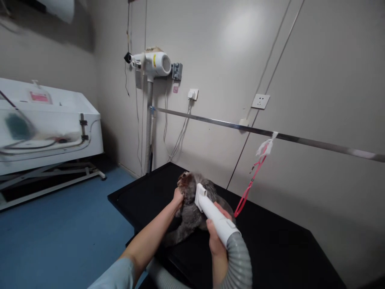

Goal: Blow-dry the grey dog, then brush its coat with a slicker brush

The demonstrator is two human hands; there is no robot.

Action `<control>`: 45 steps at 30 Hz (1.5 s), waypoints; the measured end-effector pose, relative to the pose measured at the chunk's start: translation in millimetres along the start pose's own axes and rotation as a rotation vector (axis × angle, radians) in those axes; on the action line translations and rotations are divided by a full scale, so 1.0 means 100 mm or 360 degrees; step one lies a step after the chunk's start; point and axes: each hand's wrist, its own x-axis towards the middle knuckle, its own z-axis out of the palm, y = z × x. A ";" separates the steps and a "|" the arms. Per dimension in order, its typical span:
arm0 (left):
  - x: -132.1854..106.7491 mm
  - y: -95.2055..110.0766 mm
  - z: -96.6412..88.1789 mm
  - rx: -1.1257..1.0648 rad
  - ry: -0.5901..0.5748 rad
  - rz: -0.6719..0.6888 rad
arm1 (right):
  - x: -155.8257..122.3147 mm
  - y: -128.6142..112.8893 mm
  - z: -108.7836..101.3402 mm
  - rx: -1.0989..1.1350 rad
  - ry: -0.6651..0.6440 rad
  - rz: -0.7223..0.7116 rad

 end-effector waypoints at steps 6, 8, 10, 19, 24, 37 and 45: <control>-0.17 -0.01 0.12 0.0026 -0.0064 0.0199 | -0.09 -0.15 0.11 -0.0266 -0.0295 -0.0526; -0.26 -0.01 0.25 0.0051 -0.0117 0.0241 | -0.09 -0.19 0.10 -0.0361 -0.0251 -0.0697; -0.37 0.00 0.40 0.0053 -0.0164 0.0243 | -0.12 -0.25 0.04 -0.0483 -0.0182 -0.0855; -0.58 0.12 0.69 0.0046 -0.0182 0.0475 | -0.34 -0.67 -0.38 -0.0703 -0.0069 -0.0735; -0.57 0.10 0.63 -0.0039 -0.0187 0.0425 | -0.13 -0.75 -0.36 -0.0521 -0.0273 -0.0485; -0.58 -0.03 0.65 -0.0028 -0.0205 0.0223 | 0.09 -0.83 -0.22 -0.0534 -0.0207 -0.0421; -0.90 0.04 0.69 -0.0021 -0.0450 0.0030 | 0.12 -1.09 -0.19 -0.0779 -0.0106 -0.0518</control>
